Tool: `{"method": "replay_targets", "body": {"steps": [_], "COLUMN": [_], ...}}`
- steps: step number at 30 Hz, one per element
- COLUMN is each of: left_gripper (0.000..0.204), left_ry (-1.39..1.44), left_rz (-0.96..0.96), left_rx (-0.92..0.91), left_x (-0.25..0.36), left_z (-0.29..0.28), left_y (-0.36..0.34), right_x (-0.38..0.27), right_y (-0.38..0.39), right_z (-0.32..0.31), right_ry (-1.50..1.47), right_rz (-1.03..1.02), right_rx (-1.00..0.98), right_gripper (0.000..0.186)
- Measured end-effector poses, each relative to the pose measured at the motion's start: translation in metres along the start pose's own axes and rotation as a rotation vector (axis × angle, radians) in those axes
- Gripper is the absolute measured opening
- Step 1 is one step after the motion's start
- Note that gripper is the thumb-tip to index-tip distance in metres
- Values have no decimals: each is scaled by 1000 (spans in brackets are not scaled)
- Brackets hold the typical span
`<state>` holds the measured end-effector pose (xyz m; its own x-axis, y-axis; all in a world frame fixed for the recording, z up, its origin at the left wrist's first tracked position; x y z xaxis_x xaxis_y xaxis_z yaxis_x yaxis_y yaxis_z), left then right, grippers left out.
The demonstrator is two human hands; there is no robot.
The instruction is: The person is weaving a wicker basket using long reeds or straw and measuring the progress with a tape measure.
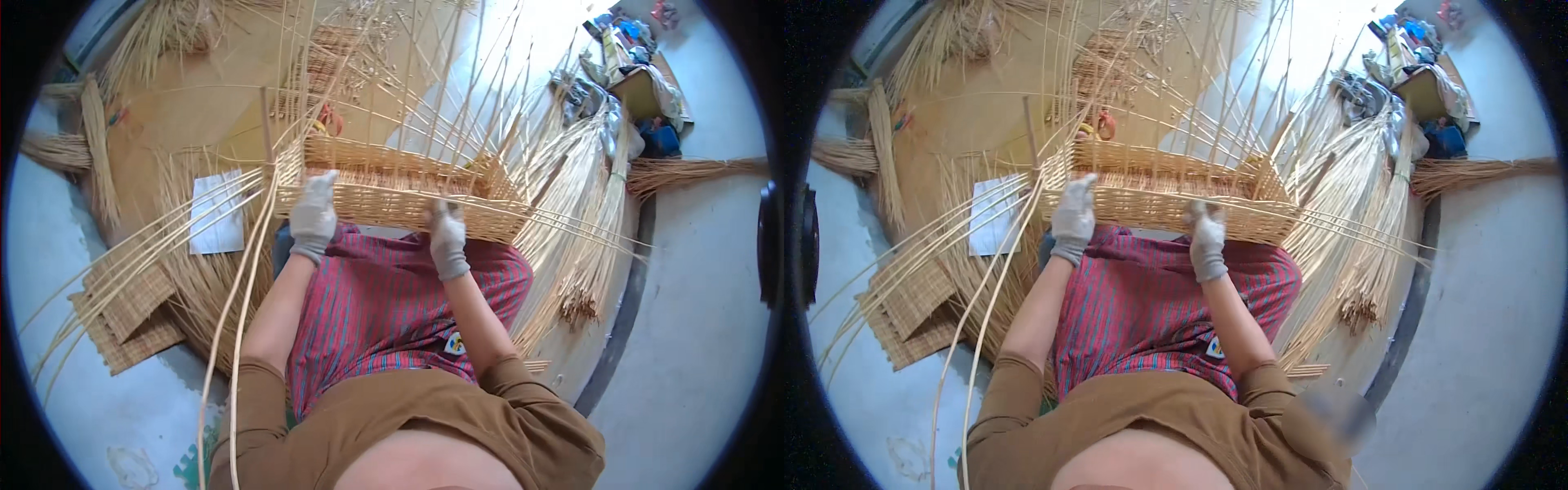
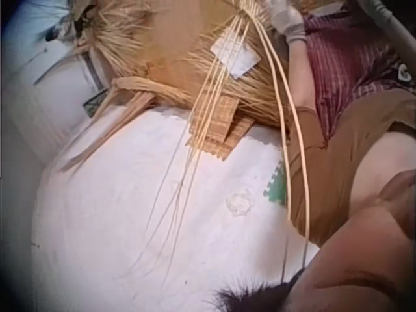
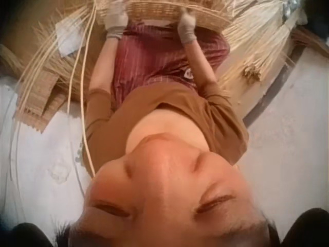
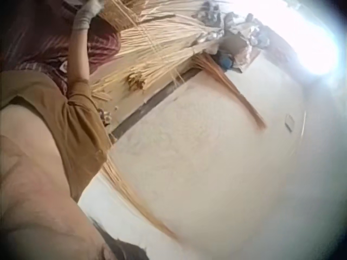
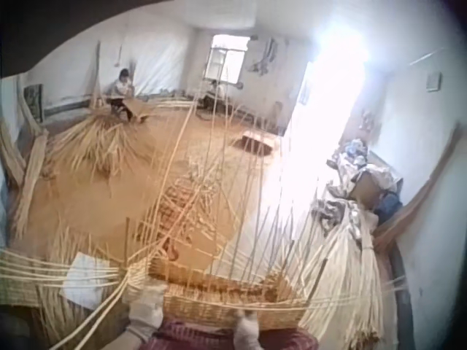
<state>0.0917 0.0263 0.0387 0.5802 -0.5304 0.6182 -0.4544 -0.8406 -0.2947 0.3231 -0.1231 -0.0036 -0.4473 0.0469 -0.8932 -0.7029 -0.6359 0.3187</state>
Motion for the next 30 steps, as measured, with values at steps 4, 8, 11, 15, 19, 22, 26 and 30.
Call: {"method": "replay_targets", "body": {"steps": [4,8,11,15,19,22,26,30], "left_gripper": [29,20,33,28,24,34,24,40], "left_ry": [354,633,532,636,263,260,425,468], "left_rz": [-469,-543,-447,-582,-379,-172,-390,-487], "left_rx": [-633,-555,-376,-434,-217,364,-435,-648], "left_x": [-13,-11,-27,-26,-7,42,73,87], "left_z": [84,98,106,105,81,51,108,142], "left_y": [-45,-34,-41,-37,-35,-22,-37,-38], "right_x": [-18,-63,-108,-95,-21,-33,-44,-113], "right_y": [-12,-46,-68,-88,-30,-33,-27,-72], "right_z": [-3,48,171,103,-41,-87,-78,23], "right_ry": [23,1039,1065,263,56,-2,240,571], "right_rz": [-102,-766,-1088,-482,-65,-118,-194,-600], "right_rx": [17,-81,-206,-465,-47,-20,129,-20], "right_gripper": [8,41,68,79,9,8,13,38]}}
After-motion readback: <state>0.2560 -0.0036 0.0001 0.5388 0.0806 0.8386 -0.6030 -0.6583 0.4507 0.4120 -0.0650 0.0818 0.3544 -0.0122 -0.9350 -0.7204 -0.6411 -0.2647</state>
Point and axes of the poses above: each hand's wrist, its own y-axis away from the middle knuckle, its own z-axis out of the palm, x = y × z, the point moved 5 cm from there along -y, towards the middle knuckle, and after that the axes turned 3 degrees about y, right-handed, at the moved point
